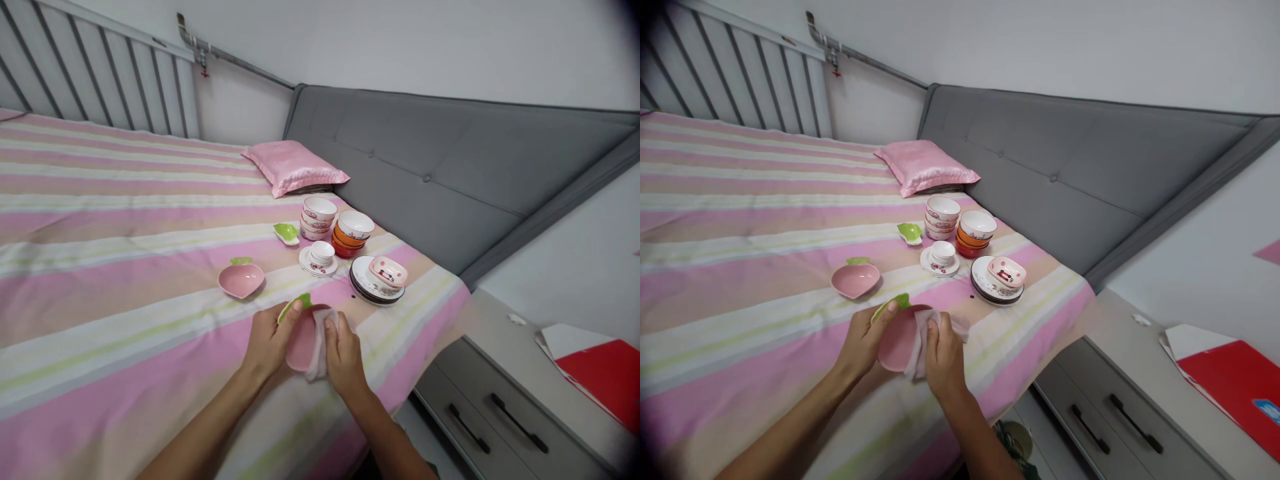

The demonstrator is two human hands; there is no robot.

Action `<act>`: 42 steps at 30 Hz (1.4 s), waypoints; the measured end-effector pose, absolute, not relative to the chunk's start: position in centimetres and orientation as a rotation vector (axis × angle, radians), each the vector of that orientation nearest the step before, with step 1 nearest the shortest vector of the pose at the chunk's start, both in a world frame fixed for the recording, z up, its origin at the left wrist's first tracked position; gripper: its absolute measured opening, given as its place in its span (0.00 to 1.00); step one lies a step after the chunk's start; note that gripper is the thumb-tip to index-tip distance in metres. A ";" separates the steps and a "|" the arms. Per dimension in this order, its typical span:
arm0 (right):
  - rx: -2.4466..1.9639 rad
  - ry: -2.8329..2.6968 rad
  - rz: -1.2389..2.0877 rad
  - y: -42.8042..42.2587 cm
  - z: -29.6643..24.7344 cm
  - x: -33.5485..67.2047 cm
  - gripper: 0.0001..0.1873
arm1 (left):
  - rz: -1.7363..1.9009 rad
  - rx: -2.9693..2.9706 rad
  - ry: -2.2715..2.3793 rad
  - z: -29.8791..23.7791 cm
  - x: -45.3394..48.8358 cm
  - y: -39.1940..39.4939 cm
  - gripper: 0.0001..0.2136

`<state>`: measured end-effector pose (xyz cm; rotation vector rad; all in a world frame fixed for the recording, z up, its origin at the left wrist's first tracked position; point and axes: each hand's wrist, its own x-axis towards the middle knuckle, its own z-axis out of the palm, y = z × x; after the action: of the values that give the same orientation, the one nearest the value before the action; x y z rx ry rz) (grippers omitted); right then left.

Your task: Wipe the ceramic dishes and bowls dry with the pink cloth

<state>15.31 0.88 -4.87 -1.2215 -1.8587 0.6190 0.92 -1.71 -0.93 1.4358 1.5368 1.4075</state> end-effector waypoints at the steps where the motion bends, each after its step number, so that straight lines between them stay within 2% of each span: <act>1: -1.223 -1.841 0.640 0.8 -4.9 15.2 0.13 | 1.439 1.415 1.546 -1.0 0.9 -1.7 0.20; 7: -1.189 -1.760 0.781 0.3 -5.0 14.6 0.15 | 1.646 1.296 1.581 -1.6 1.1 -2.0 0.20; 13: -1.130 -1.701 0.905 0.3 -5.2 14.6 0.13 | 1.772 1.285 1.614 -2.0 1.9 -2.4 0.19; 19: -1.098 -1.621 0.983 1.1 -5.2 15.3 0.14 | 1.618 1.404 1.502 -1.5 1.7 -2.4 0.19; 25: -1.216 -1.716 0.789 2.4 -4.9 16.9 0.15 | 1.336 1.243 1.201 -0.8 0.4 -1.7 0.22; 30: -1.267 -1.913 0.658 2.5 -4.1 17.6 0.14 | 1.110 1.153 1.124 -0.2 0.0 -1.6 0.25; 35: -1.240 -2.100 0.575 2.0 -3.7 17.7 0.14 | 1.024 1.226 1.107 -0.2 0.2 -1.6 0.19; 42: -1.224 -2.029 0.563 2.0 -3.7 17.7 0.14 | 1.078 1.273 1.195 -1.3 0.6 -1.2 0.19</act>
<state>17.73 2.05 -3.69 -1.2240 -2.0289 0.5627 0.57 -1.18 -1.29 1.2733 1.1948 1.0778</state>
